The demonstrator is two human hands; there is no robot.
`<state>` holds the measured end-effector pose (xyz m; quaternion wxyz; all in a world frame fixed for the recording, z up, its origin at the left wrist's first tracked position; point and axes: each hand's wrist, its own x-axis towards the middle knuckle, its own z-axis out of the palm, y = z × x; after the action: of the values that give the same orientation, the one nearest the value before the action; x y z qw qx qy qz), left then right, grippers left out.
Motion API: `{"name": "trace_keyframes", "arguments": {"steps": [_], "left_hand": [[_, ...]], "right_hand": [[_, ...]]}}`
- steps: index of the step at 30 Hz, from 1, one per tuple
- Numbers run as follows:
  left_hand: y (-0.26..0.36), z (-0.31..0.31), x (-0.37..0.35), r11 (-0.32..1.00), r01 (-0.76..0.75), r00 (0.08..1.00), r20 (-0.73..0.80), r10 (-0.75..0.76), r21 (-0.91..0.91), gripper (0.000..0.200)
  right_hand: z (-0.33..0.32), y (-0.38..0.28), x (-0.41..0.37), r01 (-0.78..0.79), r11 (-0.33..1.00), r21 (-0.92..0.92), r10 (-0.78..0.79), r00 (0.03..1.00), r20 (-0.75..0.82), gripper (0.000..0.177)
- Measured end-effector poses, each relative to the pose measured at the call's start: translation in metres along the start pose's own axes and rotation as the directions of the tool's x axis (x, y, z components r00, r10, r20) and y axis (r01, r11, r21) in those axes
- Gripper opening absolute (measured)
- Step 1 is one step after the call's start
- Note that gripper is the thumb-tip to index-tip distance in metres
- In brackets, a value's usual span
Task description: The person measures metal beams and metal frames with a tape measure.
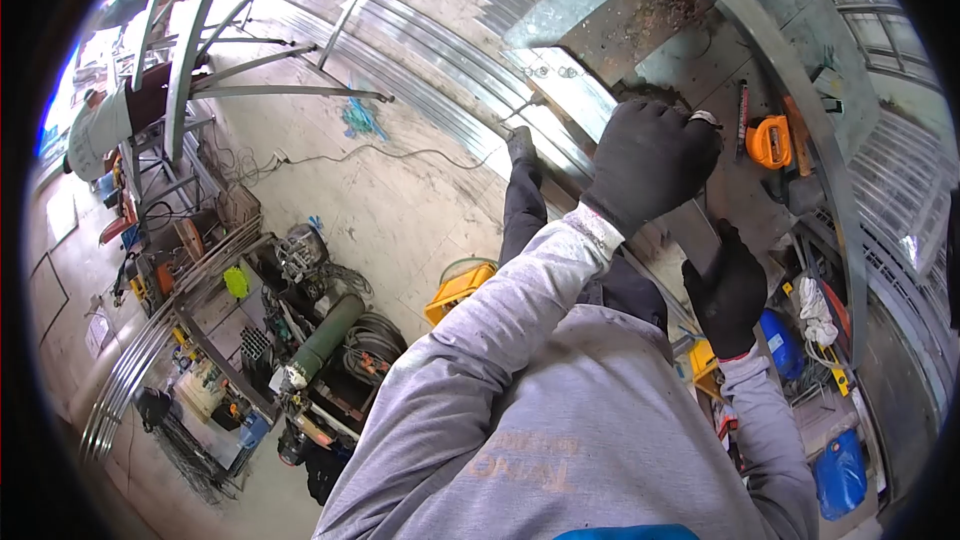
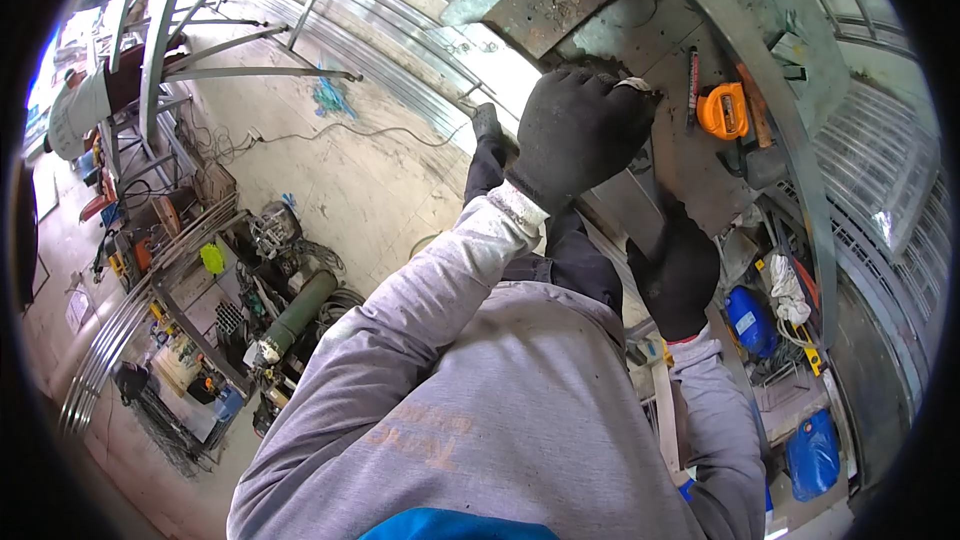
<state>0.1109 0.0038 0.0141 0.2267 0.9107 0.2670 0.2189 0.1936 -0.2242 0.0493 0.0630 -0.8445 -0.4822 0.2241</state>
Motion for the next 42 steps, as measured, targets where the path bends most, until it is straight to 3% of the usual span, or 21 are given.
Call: {"name": "trace_keyframes", "arguments": {"steps": [6,13,16,22,42], "left_hand": [[0.002,-0.004,0.001,1.000,-0.001,1.000,0.019,0.001,0.016,0.021],[0.005,-0.010,0.002,1.000,-0.005,0.999,0.051,0.004,0.009,0.029],[0.012,-0.015,0.002,0.998,0.036,0.994,0.097,-0.040,0.042,0.031],[0.010,-0.014,0.004,0.995,0.035,0.985,0.165,-0.051,0.097,0.033],[0.006,-0.008,0.002,0.997,0.022,0.993,0.116,-0.031,0.076,0.032]], "right_hand": [[0.007,0.007,-0.004,0.199,0.980,-0.001,-0.193,0.953,-0.235,0.077],[0.012,0.010,-0.009,0.186,0.983,-0.011,-0.182,0.949,-0.257,0.073],[0.011,0.011,-0.012,0.247,0.969,0.012,-0.228,0.912,-0.342,0.073],[0.010,0.009,-0.013,0.227,0.972,0.053,-0.198,0.923,-0.330,0.069],[0.013,0.013,-0.015,0.271,0.960,0.072,-0.224,0.896,-0.383,0.066]]}}
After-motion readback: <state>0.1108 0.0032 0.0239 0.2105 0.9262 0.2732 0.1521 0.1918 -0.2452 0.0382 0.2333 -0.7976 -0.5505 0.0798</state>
